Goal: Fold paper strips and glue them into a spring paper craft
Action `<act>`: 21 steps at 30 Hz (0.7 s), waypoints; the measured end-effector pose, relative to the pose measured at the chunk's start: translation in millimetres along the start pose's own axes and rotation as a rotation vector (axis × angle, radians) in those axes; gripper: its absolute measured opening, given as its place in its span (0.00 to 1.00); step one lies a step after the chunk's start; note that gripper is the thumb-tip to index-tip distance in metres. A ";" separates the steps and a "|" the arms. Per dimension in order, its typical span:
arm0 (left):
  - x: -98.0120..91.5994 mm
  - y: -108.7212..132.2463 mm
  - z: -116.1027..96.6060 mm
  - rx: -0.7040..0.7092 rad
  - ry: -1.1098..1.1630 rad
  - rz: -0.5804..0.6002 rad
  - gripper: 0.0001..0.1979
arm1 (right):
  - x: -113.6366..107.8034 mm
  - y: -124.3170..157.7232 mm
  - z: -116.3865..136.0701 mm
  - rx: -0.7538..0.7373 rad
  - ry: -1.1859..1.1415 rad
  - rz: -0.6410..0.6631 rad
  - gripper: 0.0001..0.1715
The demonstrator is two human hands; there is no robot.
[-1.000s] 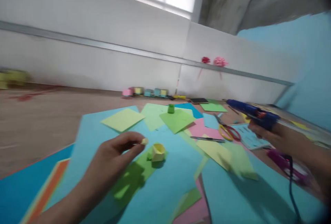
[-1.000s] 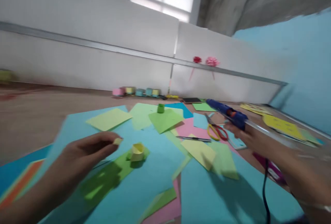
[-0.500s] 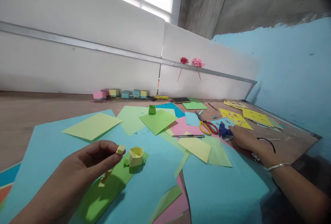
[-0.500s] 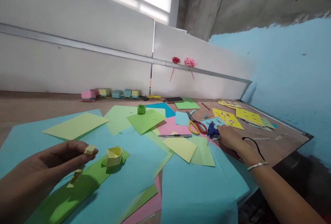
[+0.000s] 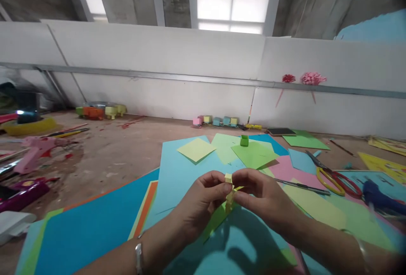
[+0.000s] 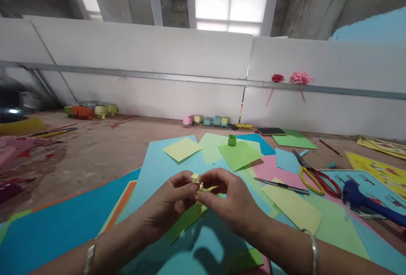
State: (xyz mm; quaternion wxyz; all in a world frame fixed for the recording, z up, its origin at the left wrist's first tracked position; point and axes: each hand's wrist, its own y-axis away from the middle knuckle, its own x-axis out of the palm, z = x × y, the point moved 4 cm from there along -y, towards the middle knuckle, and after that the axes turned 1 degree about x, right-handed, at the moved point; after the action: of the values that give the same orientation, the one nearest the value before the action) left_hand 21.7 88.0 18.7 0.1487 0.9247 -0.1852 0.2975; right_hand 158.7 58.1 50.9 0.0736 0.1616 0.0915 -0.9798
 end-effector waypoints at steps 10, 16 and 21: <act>-10.9 -9.1 -17.1 0.143 -0.421 0.008 0.19 | -11.5 -21.8 15.2 -0.121 0.025 -0.083 0.07; -19.3 -24.6 -14.2 0.433 -1.277 0.017 0.35 | -39.6 -34.6 13.8 -0.217 0.522 0.099 0.09; -14.8 -32.9 2.4 0.449 -1.429 0.185 0.36 | -38.9 -32.2 7.7 -0.302 0.613 0.132 0.11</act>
State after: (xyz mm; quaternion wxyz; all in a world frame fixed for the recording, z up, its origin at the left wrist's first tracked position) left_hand 25.9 120.0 2.5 -0.2251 0.8814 -0.2485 -0.3328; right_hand 187.3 92.3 75.9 0.1291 0.4412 0.2429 -0.8542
